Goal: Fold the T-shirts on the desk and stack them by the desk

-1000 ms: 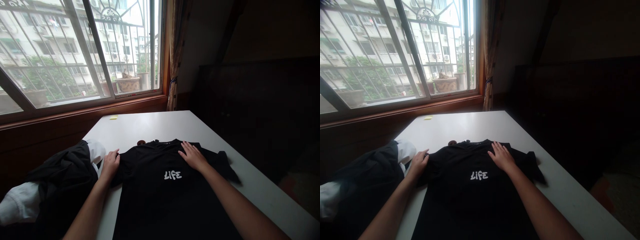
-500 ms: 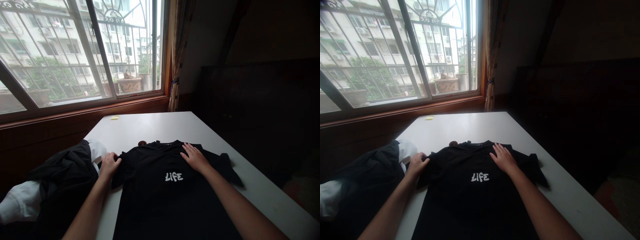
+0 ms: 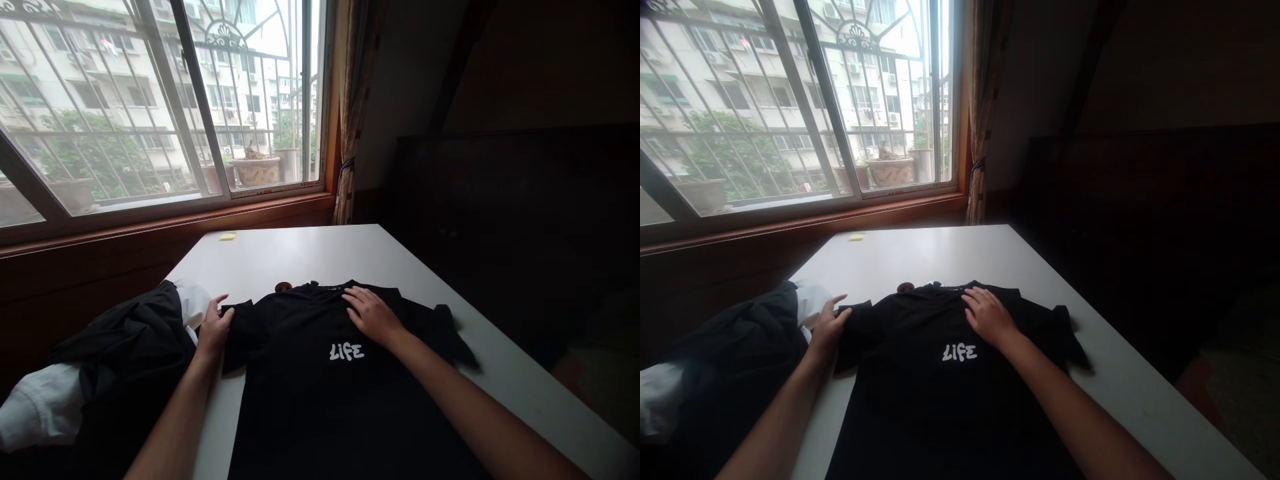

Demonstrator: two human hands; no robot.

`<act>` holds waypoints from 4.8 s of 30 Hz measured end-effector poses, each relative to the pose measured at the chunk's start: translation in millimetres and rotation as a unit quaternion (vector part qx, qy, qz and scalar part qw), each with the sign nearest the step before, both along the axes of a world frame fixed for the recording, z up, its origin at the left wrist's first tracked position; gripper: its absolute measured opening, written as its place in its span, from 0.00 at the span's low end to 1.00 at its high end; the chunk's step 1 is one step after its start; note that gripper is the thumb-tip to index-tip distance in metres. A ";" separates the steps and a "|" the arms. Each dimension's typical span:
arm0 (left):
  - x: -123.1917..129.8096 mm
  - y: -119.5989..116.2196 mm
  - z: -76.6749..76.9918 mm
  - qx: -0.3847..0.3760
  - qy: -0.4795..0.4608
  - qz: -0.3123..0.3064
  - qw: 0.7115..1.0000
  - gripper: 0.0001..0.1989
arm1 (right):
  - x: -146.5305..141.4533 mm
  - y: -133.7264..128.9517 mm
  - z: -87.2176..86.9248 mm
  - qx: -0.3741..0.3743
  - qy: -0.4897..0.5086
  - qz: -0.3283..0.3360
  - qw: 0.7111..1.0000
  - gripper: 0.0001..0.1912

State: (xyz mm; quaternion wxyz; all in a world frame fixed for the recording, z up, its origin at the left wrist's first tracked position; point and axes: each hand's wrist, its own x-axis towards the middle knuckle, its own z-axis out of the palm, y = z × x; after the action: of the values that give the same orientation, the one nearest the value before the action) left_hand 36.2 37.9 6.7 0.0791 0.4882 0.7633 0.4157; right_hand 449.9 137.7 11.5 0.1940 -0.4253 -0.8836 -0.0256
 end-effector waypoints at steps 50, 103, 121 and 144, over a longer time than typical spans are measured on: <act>45.3 -84.0 16.4 -0.099 0.147 -0.417 0.891 0.09 | -114.0 -24.7 -14.9 -0.192 0.287 0.020 0.938 0.20; 90.0 -87.7 -7.9 -0.034 0.376 -0.383 0.843 0.33 | -155.0 1.4 -2.9 -0.086 0.303 0.127 0.941 0.19; 94.4 -94.5 7.2 -0.129 0.344 -0.392 0.843 0.33 | 87.1 7.2 -15.3 -0.052 0.064 -0.024 0.996 0.24; 43.9 -133.3 44.0 -0.254 0.273 -0.294 0.880 0.28 | 78.2 -21.4 -30.2 -0.050 0.016 -0.118 0.992 0.25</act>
State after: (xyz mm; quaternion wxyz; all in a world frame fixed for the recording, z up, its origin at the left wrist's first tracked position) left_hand 80.1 -95.4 50.7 0.1072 0.7479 0.6549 0.0153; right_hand 528.2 116.4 -18.7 0.1824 -0.5364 -0.8240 0.0031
